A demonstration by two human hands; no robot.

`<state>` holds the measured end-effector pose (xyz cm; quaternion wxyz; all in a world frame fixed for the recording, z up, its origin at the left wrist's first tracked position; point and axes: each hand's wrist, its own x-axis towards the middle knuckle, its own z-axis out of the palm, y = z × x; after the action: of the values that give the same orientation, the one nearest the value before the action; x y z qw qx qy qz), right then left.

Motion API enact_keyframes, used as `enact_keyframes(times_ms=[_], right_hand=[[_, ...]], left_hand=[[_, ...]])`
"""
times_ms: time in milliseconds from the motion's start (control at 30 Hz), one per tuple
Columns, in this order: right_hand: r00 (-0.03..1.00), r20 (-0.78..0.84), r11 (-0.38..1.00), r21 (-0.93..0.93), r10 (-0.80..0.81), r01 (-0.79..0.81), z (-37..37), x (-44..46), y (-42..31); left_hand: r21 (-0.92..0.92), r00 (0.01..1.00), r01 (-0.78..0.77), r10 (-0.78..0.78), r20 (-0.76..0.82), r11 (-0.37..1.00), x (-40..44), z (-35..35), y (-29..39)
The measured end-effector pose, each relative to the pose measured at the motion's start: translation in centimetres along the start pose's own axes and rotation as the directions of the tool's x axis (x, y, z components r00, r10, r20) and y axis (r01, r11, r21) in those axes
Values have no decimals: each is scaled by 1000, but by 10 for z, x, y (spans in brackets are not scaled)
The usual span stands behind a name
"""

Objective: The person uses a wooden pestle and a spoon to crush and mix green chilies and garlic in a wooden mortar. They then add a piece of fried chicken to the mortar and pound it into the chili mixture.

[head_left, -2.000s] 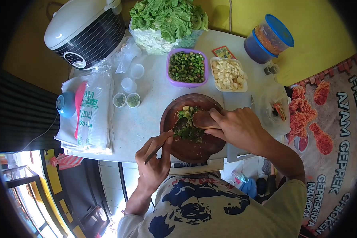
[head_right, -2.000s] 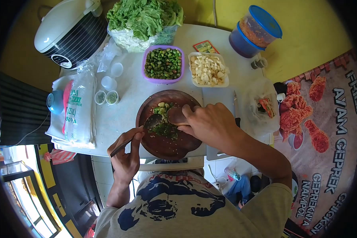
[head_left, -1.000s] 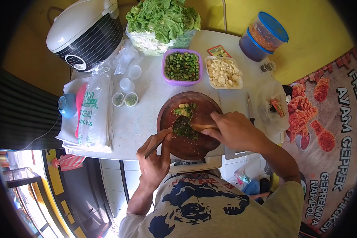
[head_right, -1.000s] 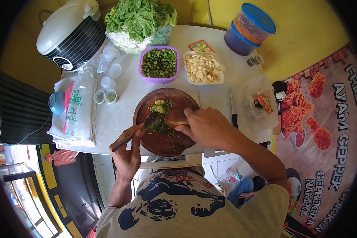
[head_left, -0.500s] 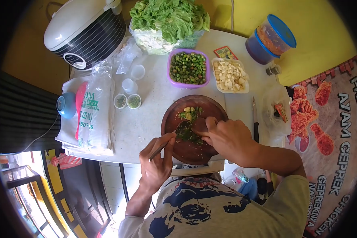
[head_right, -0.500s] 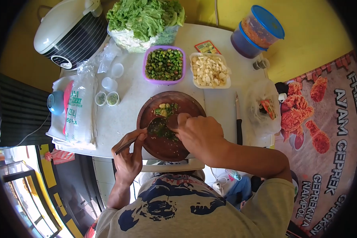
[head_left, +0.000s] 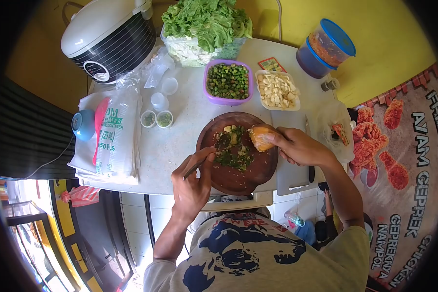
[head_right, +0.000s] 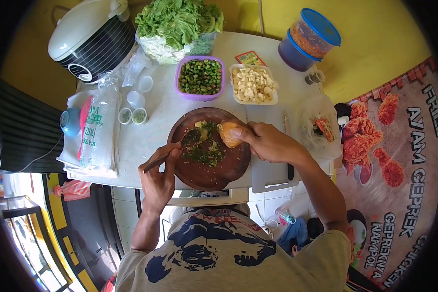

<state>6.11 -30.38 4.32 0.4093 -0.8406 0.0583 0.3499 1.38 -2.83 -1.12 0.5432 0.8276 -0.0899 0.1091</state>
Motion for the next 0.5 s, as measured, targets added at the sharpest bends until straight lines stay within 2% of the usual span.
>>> enact_keyframes(times_ms=[133,200,233,300,333,400,500], right_hand=[[1000,0,996,-93,0,0,6,-1,2],[988,-6,972,-178,-156,152,10,2,6],[988,-8,972,-177,-156,152,13,1,3],[946,-80,812,-540,-313,223,27,-3,-8],[947,-82,813,-539,-311,220,35,-5,-14],[905,-106,633,-747,-412,201,49,-8,-22],[898,-116,588,-789,-424,175,59,-9,-26]], left_hand=[[-50,1000,-5,6,25,999,-7,0,3],[-71,1000,5,-3,30,997,-9,-4,3],[-62,1000,-5,6,21,998,-10,-6,5],[-55,1000,-14,15,15,998,-11,-8,4],[-52,1000,-6,6,-12,999,-11,-9,2],[-50,999,6,-8,-40,999,-11,-9,1],[-10,999,31,-31,-23,999,-8,-14,1]])
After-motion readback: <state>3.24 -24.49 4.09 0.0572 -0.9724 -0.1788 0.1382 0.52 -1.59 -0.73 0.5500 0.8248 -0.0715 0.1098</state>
